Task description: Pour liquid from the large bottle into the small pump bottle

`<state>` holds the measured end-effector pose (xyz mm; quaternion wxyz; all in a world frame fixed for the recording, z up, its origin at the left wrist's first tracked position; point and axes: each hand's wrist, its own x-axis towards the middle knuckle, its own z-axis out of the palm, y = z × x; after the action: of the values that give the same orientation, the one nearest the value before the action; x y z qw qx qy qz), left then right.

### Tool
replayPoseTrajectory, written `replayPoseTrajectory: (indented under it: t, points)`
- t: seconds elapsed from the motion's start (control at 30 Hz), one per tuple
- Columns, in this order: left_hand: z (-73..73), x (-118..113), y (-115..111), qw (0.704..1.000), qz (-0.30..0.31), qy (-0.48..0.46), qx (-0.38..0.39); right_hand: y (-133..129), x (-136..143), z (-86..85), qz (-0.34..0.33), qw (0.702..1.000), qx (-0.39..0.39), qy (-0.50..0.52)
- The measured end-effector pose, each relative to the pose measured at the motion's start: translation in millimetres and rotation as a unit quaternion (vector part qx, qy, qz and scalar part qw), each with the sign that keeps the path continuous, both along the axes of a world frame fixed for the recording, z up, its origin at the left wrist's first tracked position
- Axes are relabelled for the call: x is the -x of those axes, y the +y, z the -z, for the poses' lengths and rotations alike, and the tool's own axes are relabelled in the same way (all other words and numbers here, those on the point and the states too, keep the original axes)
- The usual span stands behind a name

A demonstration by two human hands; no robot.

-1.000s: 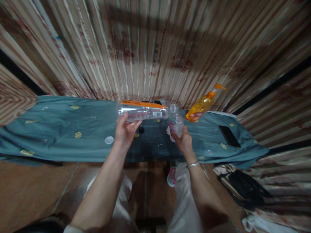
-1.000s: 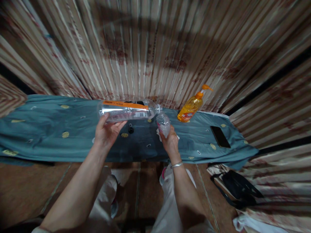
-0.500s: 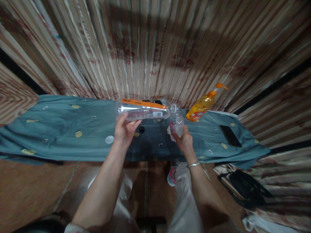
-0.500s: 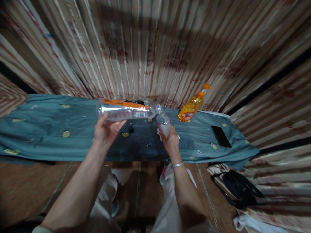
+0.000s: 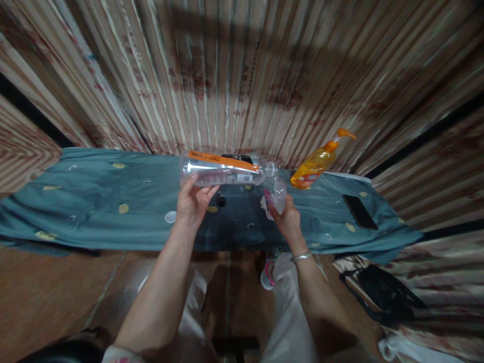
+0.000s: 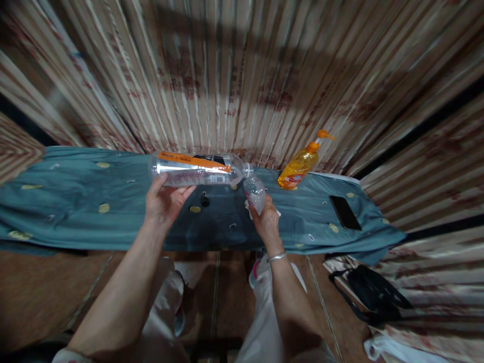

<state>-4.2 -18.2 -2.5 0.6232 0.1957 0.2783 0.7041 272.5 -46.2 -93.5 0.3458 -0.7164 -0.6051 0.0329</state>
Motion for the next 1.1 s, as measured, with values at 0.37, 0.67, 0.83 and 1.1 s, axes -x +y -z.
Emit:
replayPoseTrajectory:
  t: [0.37,0.67,0.83,1.1]
  points:
    - [0.0,0.9,2.1,1.000,-0.006,0.008,0.001,-0.5,-0.4,1.5,-0.007,1.000,-0.012,0.000]
    - [0.4,1.0,3.2,1.000,-0.010,0.007,0.003,0.2,-0.7,2.9,-0.008,1.000,-0.022,-0.001]
    - [1.2,0.5,3.8,1.000,-0.007,0.003,0.004,-0.4,0.3,1.8,-0.010,1.000,-0.023,0.000]
    - [-0.8,-2.7,2.1,1.000,-0.009,0.011,0.006,0.6,-0.8,3.8,-0.006,1.000,-0.022,-0.009]
